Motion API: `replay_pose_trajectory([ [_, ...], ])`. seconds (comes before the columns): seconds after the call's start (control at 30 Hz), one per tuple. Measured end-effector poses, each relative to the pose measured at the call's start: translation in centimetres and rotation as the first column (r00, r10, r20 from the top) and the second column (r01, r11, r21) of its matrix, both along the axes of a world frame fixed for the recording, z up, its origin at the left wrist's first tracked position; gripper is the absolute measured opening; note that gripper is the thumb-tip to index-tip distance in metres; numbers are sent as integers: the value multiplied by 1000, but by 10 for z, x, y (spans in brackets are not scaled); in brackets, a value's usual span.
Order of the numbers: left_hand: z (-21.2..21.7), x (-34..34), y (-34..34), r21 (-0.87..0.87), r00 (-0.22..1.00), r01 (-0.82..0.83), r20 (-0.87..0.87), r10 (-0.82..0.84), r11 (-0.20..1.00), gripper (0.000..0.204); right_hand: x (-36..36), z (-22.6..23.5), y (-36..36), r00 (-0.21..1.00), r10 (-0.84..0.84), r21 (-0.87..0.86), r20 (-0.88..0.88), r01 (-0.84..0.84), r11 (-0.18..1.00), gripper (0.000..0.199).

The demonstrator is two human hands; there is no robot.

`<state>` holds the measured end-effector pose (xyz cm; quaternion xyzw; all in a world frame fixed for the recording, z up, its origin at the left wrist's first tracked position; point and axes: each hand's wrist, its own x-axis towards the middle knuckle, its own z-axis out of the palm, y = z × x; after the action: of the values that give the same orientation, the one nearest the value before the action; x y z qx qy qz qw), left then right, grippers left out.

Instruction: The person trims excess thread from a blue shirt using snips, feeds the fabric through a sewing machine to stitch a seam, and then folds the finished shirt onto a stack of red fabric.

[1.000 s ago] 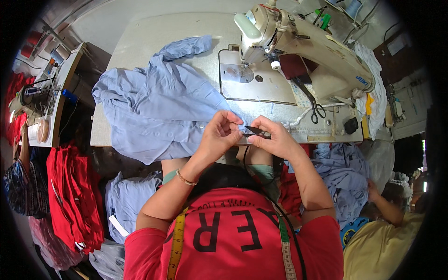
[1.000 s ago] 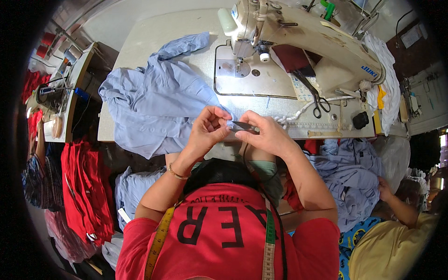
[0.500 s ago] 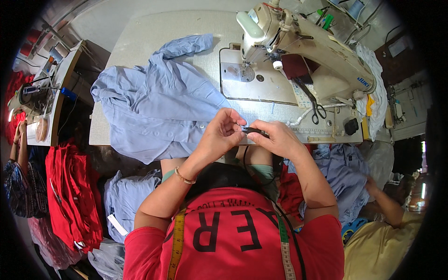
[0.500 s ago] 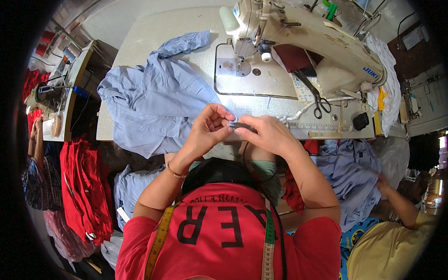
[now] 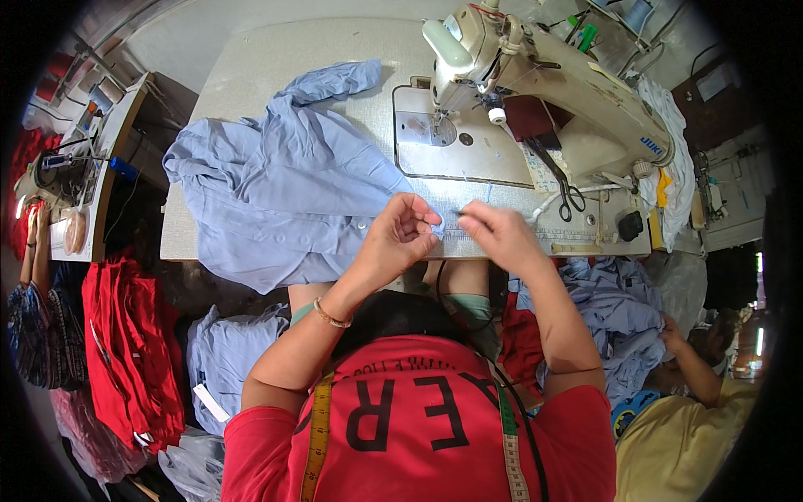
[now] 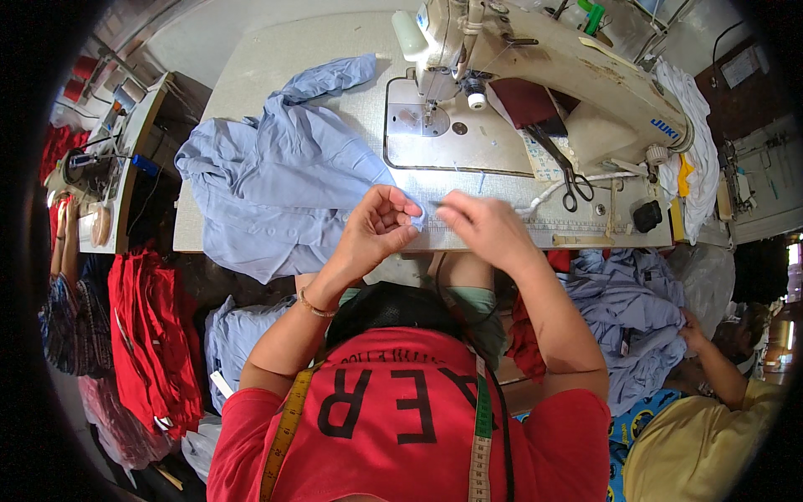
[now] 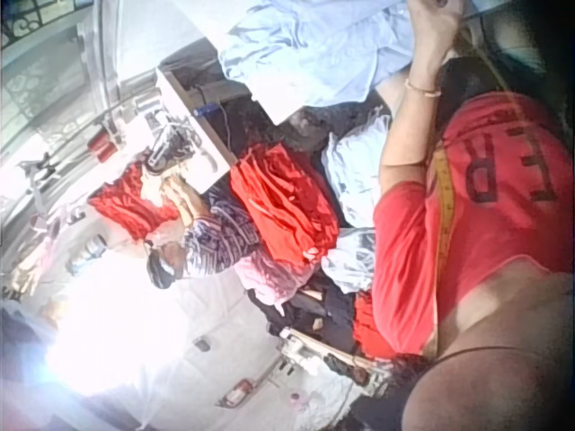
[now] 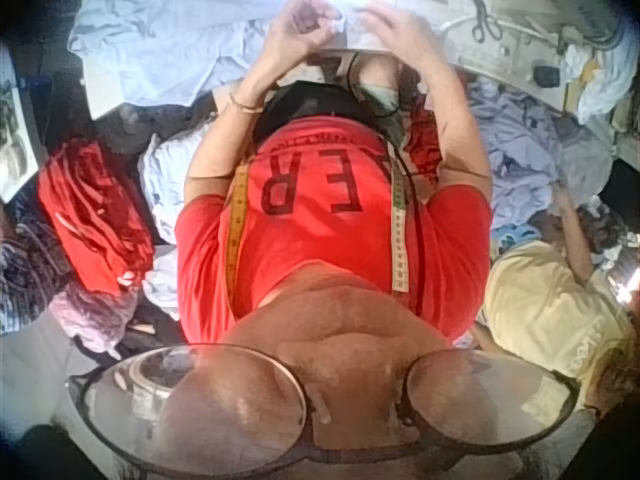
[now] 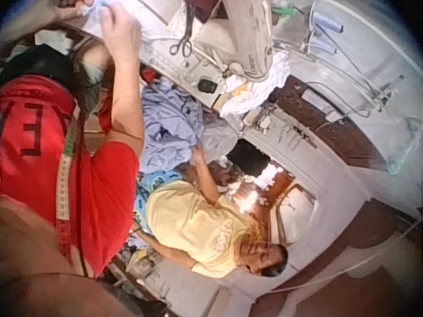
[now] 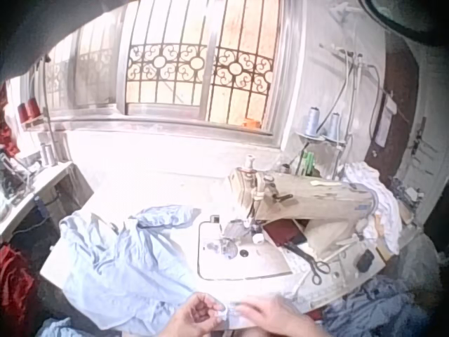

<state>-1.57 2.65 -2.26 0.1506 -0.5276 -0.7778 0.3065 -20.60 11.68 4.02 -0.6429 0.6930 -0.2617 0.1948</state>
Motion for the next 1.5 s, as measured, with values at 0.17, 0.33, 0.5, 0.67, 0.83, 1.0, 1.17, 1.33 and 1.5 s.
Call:
replay_pose_trajectory([
  [0.17,2,3,0,-21,1000,-5,20,6,1000,35,-37,-3,-10,842,-299,-100,-449,285,953,26],
  [0.33,12,1,7,-68,994,-64,85,70,996,34,-47,-32,-3,689,-314,-349,-654,95,932,32],
  [0.5,29,8,12,-241,968,-202,96,230,949,28,40,-23,1,945,118,-333,305,-11,943,37],
  [0.67,48,22,1,-901,870,-170,54,491,400,17,73,-39,-17,911,74,-495,405,151,856,16],
  [0.83,80,22,-3,-981,912,-68,13,410,182,17,75,-19,-1,825,141,-490,547,179,853,15],
  [1.0,98,38,-6,-845,930,4,200,308,535,19,73,2,9,827,149,-522,543,192,831,26],
  [1.17,141,43,12,-929,910,-39,119,397,368,14,67,28,20,783,193,-436,591,109,893,31],
  [1.33,172,46,12,-994,925,-34,8,380,103,22,51,24,21,377,374,-478,847,234,847,31],
  [1.5,205,52,18,-992,896,16,-41,443,-124,21,107,6,15,635,484,-622,602,-6,783,31],
])
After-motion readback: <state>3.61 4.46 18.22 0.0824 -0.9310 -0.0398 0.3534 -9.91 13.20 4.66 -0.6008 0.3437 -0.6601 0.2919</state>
